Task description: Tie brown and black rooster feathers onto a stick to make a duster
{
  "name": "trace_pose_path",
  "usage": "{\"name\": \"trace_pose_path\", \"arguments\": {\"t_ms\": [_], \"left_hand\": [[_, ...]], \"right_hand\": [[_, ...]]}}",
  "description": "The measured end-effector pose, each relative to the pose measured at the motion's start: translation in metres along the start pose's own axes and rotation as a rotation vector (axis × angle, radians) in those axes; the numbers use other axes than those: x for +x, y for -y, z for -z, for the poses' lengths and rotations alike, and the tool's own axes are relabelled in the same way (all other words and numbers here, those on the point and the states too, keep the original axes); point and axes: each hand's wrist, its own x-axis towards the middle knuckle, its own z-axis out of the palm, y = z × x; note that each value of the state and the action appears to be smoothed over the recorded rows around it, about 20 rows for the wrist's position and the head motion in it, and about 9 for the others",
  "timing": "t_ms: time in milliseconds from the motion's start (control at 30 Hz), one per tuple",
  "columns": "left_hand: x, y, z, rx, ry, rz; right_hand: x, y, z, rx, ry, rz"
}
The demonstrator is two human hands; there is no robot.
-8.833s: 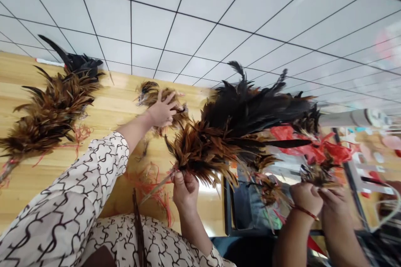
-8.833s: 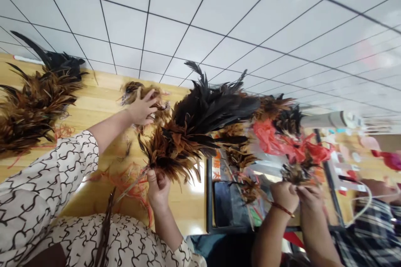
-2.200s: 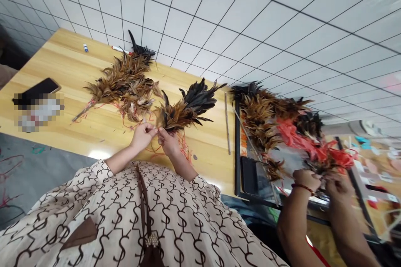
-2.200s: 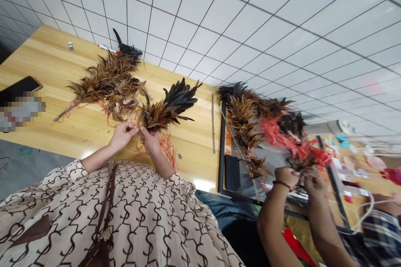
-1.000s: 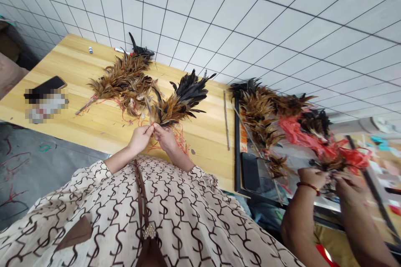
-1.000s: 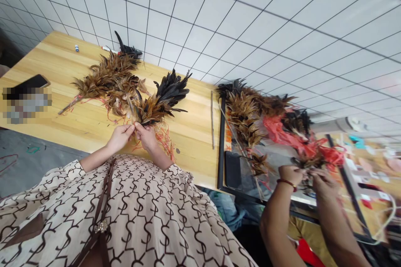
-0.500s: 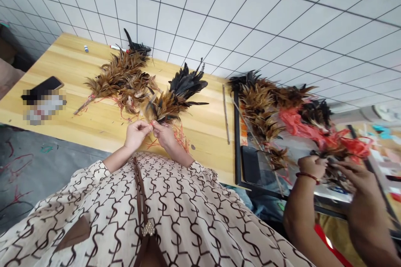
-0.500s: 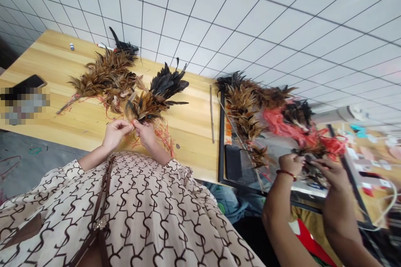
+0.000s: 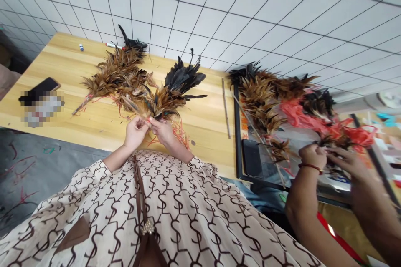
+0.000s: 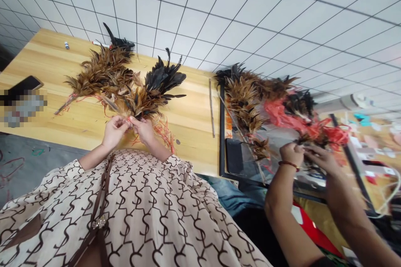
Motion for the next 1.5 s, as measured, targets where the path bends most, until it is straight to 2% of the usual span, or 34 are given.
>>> {"name": "trace_pose_path", "arguments": {"t_ms": [167, 267, 367, 467, 667, 900, 1100, 1300, 1500], "left_hand": [[0.004, -0.010, 0.014, 0.101, 0.135, 0.083], [0.010, -0.017, 0.026, 0.220, 0.167, 0.089], [0.014, -0.023, 0.033, 0.278, 0.165, 0.035], [0.013, -0.024, 0.031, 0.299, 0.154, -0.041], [0.004, -0.014, 0.021, 0.364, 0.140, -0.147], [0.002, -0.009, 0.026, 0.434, 0.141, -0.264], [-0.004, 0.001, 0.022, 0.341, 0.063, -0.323], [-0.004, 0.009, 0.016, 0.059, 0.160, -0.110], [-0.002, 0.010, 0.013, -0.092, 0.027, -0.108]], "right_hand": [[-0.003, 0.004, -0.001, 0.006, 0.013, -0.038], [-0.003, 0.005, -0.001, -0.015, 0.001, -0.041], [-0.003, 0.006, -0.002, -0.050, -0.001, -0.036], [-0.003, 0.007, -0.002, -0.067, 0.013, -0.049], [-0.002, 0.005, -0.002, -0.078, 0.001, -0.045], [0.001, 0.001, -0.001, -0.066, 0.034, -0.053], [-0.001, 0.002, -0.001, -0.063, 0.031, -0.036], [-0.001, 0.000, -0.001, -0.090, 0.051, -0.043], [-0.002, 0.012, 0.001, -0.126, 0.131, -0.061]]}}
